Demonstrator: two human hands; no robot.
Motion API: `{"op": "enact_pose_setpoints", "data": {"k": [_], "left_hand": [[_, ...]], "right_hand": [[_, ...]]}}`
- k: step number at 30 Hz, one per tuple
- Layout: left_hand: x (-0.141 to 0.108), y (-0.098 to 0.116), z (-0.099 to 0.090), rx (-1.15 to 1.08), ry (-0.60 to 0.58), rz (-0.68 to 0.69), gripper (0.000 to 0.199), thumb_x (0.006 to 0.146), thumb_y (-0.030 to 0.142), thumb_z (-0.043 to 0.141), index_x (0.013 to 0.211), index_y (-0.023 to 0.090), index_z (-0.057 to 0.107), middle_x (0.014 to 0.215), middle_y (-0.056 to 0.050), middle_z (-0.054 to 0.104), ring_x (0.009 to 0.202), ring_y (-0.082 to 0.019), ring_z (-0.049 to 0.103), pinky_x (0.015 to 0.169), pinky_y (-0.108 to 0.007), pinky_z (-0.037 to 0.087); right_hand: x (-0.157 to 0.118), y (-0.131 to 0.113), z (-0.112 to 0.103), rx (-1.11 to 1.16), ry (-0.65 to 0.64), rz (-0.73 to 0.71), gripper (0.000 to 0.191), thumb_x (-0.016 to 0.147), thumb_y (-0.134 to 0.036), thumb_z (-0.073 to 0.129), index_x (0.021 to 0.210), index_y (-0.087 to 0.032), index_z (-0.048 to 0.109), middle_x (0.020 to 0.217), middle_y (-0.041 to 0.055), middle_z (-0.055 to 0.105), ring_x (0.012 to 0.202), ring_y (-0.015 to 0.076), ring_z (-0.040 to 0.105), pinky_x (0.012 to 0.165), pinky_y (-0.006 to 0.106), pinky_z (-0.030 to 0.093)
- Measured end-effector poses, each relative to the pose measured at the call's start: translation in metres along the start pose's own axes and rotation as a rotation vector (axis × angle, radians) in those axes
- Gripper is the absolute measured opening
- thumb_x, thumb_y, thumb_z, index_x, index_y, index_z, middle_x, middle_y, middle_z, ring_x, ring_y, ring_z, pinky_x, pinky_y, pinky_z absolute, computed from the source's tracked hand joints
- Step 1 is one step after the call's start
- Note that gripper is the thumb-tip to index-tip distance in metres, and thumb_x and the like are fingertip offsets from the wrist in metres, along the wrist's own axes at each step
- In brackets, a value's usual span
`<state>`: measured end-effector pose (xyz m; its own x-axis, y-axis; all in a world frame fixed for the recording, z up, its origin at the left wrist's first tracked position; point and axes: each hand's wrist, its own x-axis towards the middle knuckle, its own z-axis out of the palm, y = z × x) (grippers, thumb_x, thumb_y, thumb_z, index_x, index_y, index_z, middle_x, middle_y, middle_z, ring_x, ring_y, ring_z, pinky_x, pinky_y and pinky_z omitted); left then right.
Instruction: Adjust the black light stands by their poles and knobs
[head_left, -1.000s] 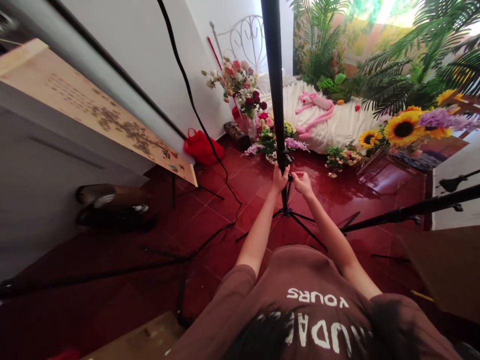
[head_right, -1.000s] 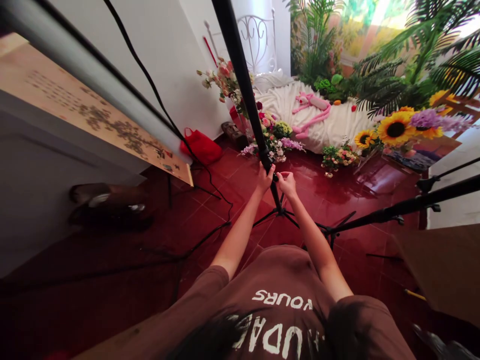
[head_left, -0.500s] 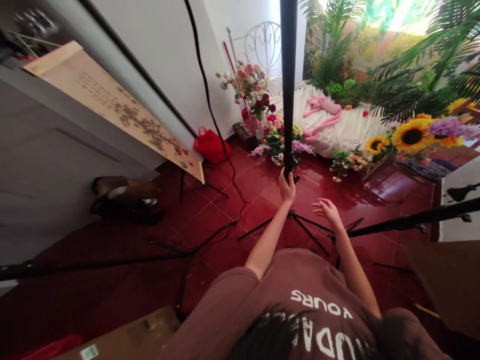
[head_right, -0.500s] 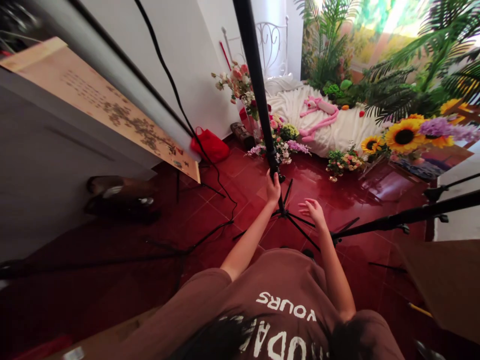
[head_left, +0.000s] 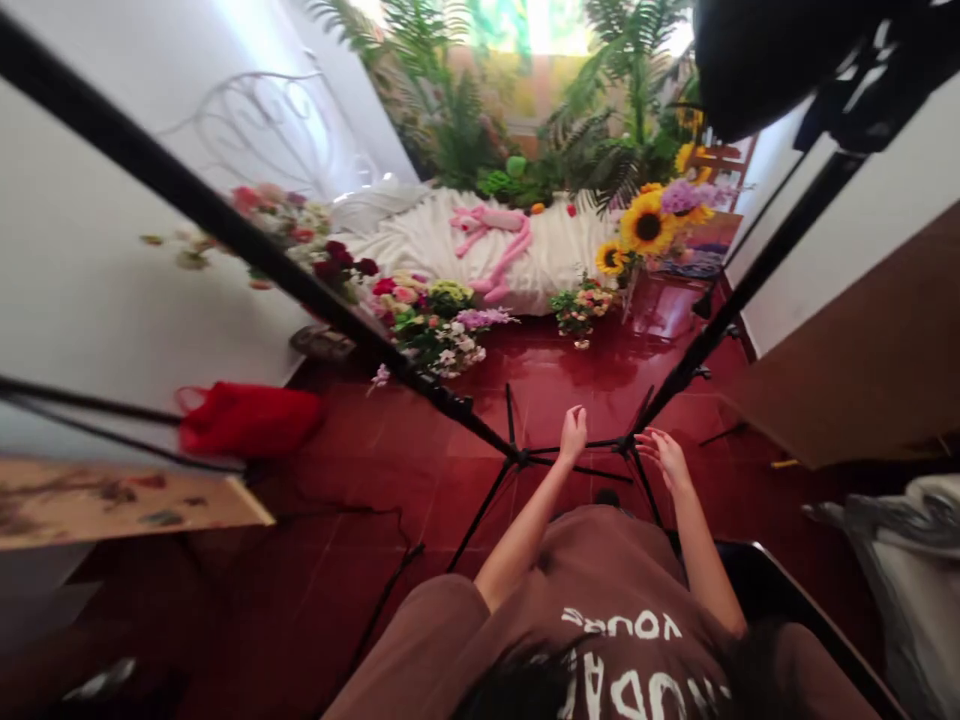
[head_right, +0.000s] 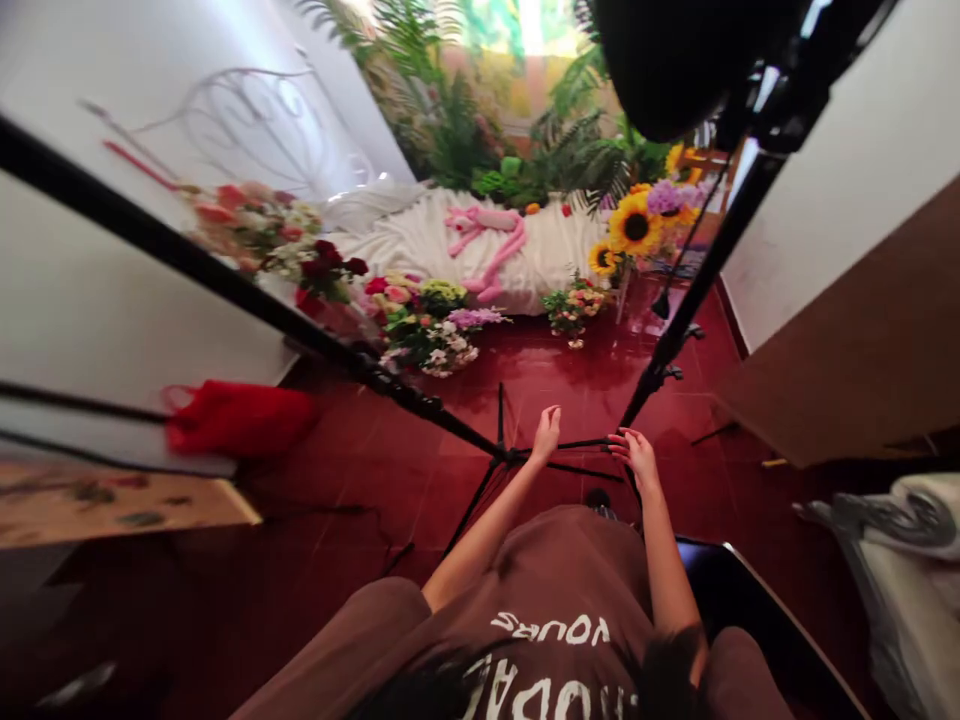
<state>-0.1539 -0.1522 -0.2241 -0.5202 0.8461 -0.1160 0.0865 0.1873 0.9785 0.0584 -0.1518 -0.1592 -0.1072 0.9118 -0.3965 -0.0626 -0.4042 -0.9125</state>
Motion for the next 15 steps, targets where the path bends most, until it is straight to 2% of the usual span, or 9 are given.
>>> {"op": "enact_pose_setpoints", "data": {"k": [3, 7, 11, 13, 15], "left_hand": [[0.008, 0.052, 0.047, -0.037, -0.28, 0.203, 0.042, 0.095, 0.052, 0.041, 0.117, 0.018, 0.054, 0.125, -0.014, 0.062, 0.12, -0.022, 0.059, 0.107, -0.041, 0.043], [0.01, 0.109, 0.107, -0.095, -0.491, 0.446, 0.044, 0.095, 0.051, 0.045, 0.123, 0.018, 0.052, 0.128, -0.014, 0.06, 0.121, -0.021, 0.058, 0.107, -0.04, 0.043], [0.01, 0.137, 0.148, -0.099, -0.516, 0.531, 0.047, 0.092, 0.048, 0.053, 0.128, 0.018, 0.048, 0.127, -0.015, 0.06, 0.116, -0.023, 0.06, 0.104, -0.041, 0.045], [0.01, 0.142, 0.158, -0.052, -0.517, 0.518, 0.046, 0.091, 0.047, 0.054, 0.126, 0.018, 0.047, 0.122, -0.015, 0.062, 0.108, -0.024, 0.063, 0.099, -0.042, 0.047], [0.01, 0.144, 0.161, 0.016, -0.515, 0.503, 0.045, 0.091, 0.047, 0.055, 0.125, 0.019, 0.047, 0.117, -0.015, 0.064, 0.101, -0.025, 0.066, 0.093, -0.042, 0.049]], "right_hand": [[-0.003, -0.012, -0.021, 0.121, 0.136, 0.026, 0.018, 0.08, -0.036, 0.065, 0.091, -0.022, 0.061, 0.082, 0.0051, 0.077, 0.062, 0.0157, 0.072, 0.055, 0.025, 0.058], [0.012, -0.051, -0.051, 0.076, 0.25, -0.108, 0.022, 0.082, -0.038, 0.062, 0.094, -0.019, 0.06, 0.077, 0.0026, 0.074, 0.055, 0.0115, 0.066, 0.053, 0.022, 0.055], [0.043, -0.108, -0.081, -0.122, 0.276, -0.29, 0.026, 0.086, -0.033, 0.057, 0.106, -0.018, 0.06, 0.09, 0.0034, 0.073, 0.055, 0.0092, 0.063, 0.051, 0.021, 0.052], [0.057, -0.132, -0.091, -0.228, 0.196, -0.319, 0.03, 0.084, -0.026, 0.059, 0.113, -0.016, 0.061, 0.097, 0.0056, 0.073, 0.058, 0.0097, 0.063, 0.052, 0.022, 0.053], [0.07, -0.152, -0.099, -0.338, 0.063, -0.298, 0.034, 0.08, -0.019, 0.064, 0.113, -0.015, 0.064, 0.095, 0.0067, 0.074, 0.059, 0.0108, 0.064, 0.054, 0.023, 0.054]]}}
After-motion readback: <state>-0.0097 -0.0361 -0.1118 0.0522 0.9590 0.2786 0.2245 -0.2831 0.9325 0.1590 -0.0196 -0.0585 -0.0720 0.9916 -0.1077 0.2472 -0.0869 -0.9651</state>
